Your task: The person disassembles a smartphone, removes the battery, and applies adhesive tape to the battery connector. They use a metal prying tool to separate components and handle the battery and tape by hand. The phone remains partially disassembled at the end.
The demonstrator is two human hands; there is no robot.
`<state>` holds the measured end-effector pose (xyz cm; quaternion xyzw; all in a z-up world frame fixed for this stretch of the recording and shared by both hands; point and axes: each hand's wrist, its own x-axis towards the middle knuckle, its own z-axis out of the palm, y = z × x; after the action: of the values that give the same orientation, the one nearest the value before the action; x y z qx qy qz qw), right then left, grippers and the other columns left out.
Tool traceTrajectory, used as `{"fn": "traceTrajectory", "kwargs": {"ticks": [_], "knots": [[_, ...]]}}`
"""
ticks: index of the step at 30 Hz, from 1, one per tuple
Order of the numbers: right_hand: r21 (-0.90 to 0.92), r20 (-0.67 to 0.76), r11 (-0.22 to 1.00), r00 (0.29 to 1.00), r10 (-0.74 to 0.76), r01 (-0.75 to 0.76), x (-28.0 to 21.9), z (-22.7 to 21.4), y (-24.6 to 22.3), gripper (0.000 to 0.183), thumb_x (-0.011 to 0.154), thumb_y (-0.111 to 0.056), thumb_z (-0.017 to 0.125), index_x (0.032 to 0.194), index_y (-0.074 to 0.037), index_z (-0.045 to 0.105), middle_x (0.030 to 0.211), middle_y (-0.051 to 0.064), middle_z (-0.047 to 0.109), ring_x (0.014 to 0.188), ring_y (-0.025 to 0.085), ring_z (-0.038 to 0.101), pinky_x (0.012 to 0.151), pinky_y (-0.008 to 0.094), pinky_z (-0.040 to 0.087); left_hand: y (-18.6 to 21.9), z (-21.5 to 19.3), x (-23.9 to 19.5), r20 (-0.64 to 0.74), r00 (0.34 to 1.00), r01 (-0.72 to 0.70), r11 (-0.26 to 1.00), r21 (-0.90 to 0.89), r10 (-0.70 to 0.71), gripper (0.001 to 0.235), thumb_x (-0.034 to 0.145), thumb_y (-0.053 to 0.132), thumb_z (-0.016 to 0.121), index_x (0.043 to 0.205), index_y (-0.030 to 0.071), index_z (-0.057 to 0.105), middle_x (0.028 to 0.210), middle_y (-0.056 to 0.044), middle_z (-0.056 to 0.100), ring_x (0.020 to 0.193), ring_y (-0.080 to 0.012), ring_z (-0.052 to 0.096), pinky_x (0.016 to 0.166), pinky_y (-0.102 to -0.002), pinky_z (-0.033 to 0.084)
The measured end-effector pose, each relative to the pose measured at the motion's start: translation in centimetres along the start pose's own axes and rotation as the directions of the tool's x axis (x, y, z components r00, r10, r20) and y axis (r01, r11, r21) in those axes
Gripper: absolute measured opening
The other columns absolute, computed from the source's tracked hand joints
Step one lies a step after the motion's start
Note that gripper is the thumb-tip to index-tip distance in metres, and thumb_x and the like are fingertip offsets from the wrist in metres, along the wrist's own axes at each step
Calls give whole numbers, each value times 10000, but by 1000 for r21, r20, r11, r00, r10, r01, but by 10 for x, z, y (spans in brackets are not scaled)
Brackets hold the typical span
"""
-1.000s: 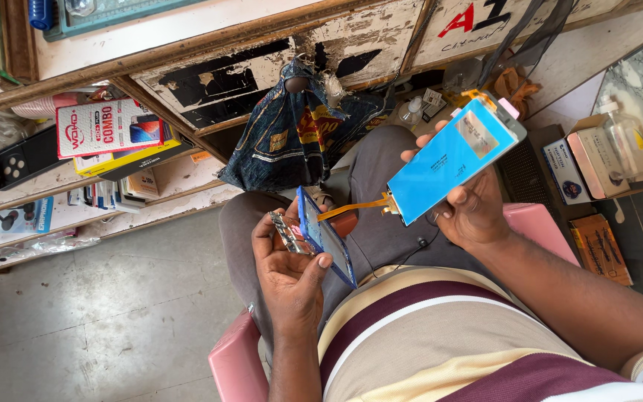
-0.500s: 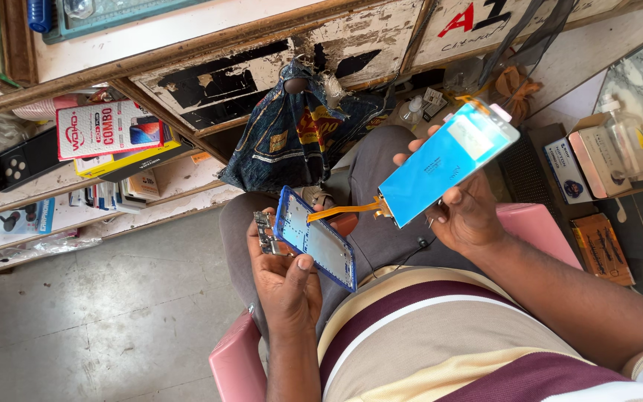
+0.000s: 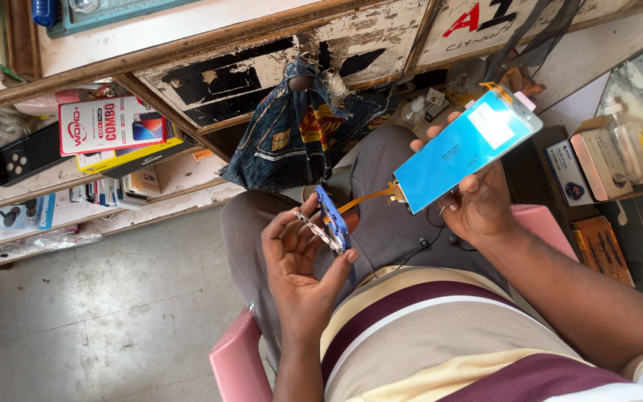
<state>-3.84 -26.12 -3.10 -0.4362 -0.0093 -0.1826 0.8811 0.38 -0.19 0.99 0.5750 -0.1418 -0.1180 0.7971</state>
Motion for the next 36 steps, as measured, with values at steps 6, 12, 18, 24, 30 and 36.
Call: {"fn": "traceTrajectory", "kwargs": {"ticks": [6, 12, 18, 24, 30, 36], "knots": [[59, 12, 998, 1000, 17, -18, -1, 0, -1, 915, 829, -354, 930, 1551, -128, 417, 1412, 77, 613, 1379, 273, 596, 582, 162, 542, 0, -2, -1, 3, 998, -67, 997, 26, 67, 801, 804, -62, 839, 1433, 114, 374, 1528, -222, 522, 1397, -311, 577, 1175, -471, 531], [127, 12, 991, 999, 33, -34, 4, 0, -4, 908, 841, -358, 924, 1556, -163, 399, 1394, 94, 611, 1373, 293, 591, 606, 176, 570, -13, -11, -5, 13, 997, 76, 929, -362, -76, 799, 787, -58, 831, 1421, 105, 372, 1487, -215, 532, 1352, -308, 582, 1132, -510, 499], [58, 30, 998, 1000, 4, -5, 8, 0, -9, 943, 826, -381, 935, 1561, -129, 403, 1404, 91, 615, 1390, 303, 593, 865, 291, 630, -24, -21, -3, 25, 990, 138, 914, -382, -139, 816, 779, -77, 822, 1451, 103, 396, 1477, -223, 539, 1351, -306, 571, 1119, -444, 546], [-10, 24, 998, 998, -66, 66, 12, 1, -19, 940, 816, -406, 949, 1544, -155, 410, 1345, 68, 612, 1332, 283, 599, 1056, 372, 615, -16, -19, 4, -15, 976, 200, 914, -352, -219, 803, 751, -70, 816, 1419, 109, 410, 1438, -221, 577, 1334, -325, 598, 995, -437, 580], [15, -23, 1000, 1000, 21, -21, 11, -3, -16, 926, 839, -405, 929, 1564, -116, 431, 1348, 81, 611, 1331, 264, 606, 708, 214, 586, 27, -20, 29, -63, 971, 227, 973, -29, -229, 788, 709, -45, 831, 1389, 92, 458, 1400, -198, 636, 1192, -308, 657, 995, -434, 608], [-16, -8, 991, 991, 131, -131, 5, 2, 3, 912, 842, -415, 886, 1539, -70, 410, 1405, 96, 596, 1338, 241, 599, 521, 120, 492, 90, -27, 69, -81, 968, 241, 784, 572, -238, 821, 680, 65, 891, 1395, 66, 489, 1274, -145, 690, 1157, -258, 716, 965, -389, 623]]}}
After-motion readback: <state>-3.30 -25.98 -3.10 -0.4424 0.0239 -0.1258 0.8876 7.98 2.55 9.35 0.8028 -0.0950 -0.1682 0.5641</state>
